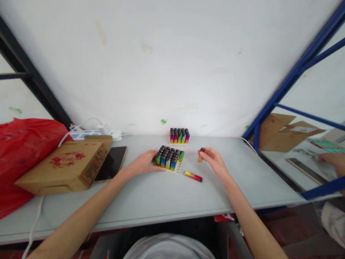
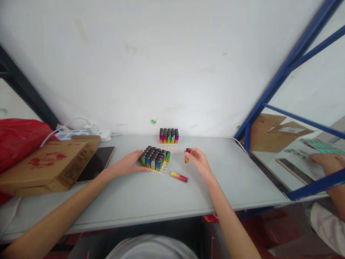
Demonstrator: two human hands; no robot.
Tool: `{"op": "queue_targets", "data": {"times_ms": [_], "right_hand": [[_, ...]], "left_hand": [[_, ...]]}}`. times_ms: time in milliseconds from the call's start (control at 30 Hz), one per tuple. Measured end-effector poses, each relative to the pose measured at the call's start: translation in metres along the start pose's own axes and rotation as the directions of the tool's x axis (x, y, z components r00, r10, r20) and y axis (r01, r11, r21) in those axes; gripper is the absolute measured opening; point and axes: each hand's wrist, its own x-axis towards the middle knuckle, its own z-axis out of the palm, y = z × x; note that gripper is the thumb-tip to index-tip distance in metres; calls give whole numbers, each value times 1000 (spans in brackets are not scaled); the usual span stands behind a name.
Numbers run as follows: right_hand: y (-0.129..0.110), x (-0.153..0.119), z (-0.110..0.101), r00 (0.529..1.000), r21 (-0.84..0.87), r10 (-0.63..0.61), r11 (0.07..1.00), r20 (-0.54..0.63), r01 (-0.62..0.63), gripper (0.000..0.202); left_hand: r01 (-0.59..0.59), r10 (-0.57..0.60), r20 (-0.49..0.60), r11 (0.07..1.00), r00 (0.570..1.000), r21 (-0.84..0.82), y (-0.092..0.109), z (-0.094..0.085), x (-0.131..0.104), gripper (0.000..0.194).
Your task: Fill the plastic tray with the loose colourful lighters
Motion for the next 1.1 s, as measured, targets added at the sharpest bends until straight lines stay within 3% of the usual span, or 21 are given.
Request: {"op": "queue_targets", "data": {"times_ms": [100,167,267,367,500,667,933,1100], "right_hand": [[-12,12,19,998,216,63,974,21,-66,53],[-16,17,31,993,233,79,968,85,-97,56],[-14,20,45,985,139,120,981,124,-137,58],[-3,19,52,994,-45,89,995,61,-86,60],[7,13,54,996,-295,-58,955,-63,37,64],[10,9,57,986,-348,-123,934,-113,77,53],[10,6,56,981,-377,-171,918,-91,125,52],[5,3,51,985,-272,-170,947,29,172,42]], "left_hand": [[-7,7,0,1000,1000,6,0,0,0,71],[-16,16,3,1000,1000,2,0,0,0,71],[-18,18,7,1000,1000,-14,1,-1,-1,72],[-11,12,6,1000,1000,-26,1,-1,-1,72],[-7,7,-4,1000,1000,-27,0,0,0,68],[-9,9,0,1000,1000,-1,-1,1,1,68],[-9,9,13,1000,1000,6,-1,0,0,67],[-15,15,8,1000,1000,-21,0,0,0,70]]}}
